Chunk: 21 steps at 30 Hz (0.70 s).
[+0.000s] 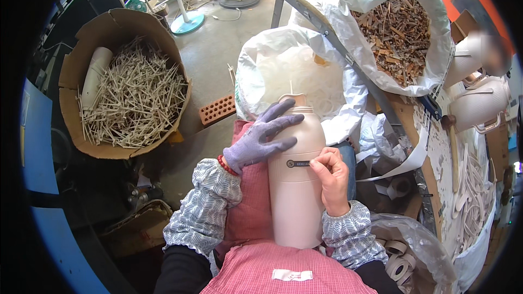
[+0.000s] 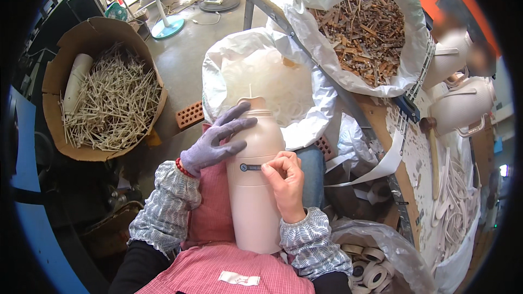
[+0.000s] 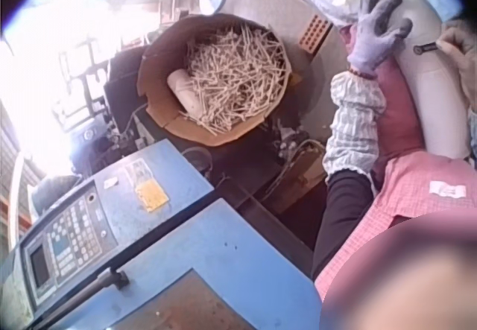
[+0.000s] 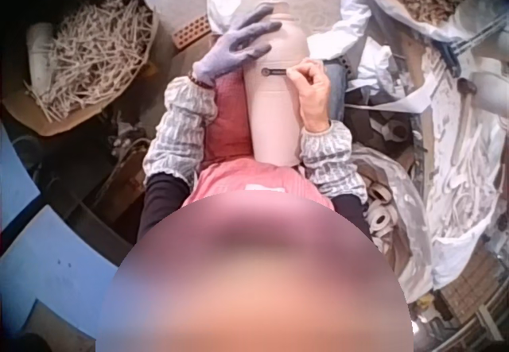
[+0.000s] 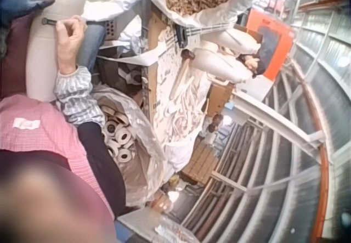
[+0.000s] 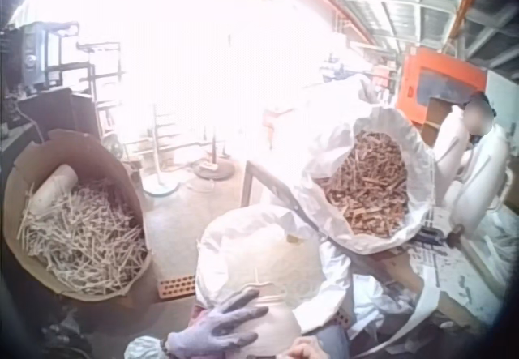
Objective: The person assembles a pink cylindrical lantern by inserting a handle, applying adhesive, and attaching a top ring. They repeat this process for multiple lanterns, using a hammer to secure parts and handling wooden sticks and adhesive strips.
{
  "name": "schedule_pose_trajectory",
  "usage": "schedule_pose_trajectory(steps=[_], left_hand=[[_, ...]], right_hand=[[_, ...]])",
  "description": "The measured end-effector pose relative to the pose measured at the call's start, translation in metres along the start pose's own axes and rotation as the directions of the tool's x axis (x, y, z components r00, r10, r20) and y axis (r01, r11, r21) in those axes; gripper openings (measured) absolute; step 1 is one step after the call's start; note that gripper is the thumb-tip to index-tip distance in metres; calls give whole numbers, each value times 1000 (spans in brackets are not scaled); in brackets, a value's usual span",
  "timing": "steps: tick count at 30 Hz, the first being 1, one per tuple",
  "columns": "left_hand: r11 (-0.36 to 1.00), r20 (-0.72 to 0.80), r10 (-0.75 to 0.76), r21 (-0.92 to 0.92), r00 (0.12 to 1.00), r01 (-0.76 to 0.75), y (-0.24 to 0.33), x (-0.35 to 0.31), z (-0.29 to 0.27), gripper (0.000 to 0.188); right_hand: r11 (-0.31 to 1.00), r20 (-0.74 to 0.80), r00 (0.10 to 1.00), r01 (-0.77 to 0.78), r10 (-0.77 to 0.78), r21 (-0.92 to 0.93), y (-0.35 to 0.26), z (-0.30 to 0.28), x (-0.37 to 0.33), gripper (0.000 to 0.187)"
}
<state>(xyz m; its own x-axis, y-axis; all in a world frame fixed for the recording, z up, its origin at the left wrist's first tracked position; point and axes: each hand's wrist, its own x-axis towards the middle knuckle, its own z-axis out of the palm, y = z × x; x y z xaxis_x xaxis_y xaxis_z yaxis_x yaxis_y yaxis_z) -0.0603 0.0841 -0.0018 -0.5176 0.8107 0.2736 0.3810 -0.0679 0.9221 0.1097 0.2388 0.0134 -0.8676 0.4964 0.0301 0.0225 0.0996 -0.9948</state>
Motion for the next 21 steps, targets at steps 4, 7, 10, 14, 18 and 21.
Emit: schedule_pose_trajectory(steps=[4,7,10,14,18,21], left_hand=[[977,-6,108,184,994,-106,-1,0,5,79],[962,24,100,253,995,-102,4,4,6,87],[989,11,-129,78,992,127,8,23,-4,89],[907,9,-322,290,947,306,7,81,-6,65],[824,-135,-401,380,906,421,42,82,6,60],[959,-229,-275,3,934,283,86,53,-17,41]], right_hand=[[998,-36,999,-18,21,62,1,0,-1,10],[999,-60,998,-15,18,48,10,-4,-1,12],[988,-77,994,72,-83,-140,13,-7,3,18],[923,-82,979,146,-186,-357,17,-3,7,31],[997,-162,986,-54,43,-63,49,-30,11,30],[987,-55,988,-143,148,74,86,-48,10,33]])
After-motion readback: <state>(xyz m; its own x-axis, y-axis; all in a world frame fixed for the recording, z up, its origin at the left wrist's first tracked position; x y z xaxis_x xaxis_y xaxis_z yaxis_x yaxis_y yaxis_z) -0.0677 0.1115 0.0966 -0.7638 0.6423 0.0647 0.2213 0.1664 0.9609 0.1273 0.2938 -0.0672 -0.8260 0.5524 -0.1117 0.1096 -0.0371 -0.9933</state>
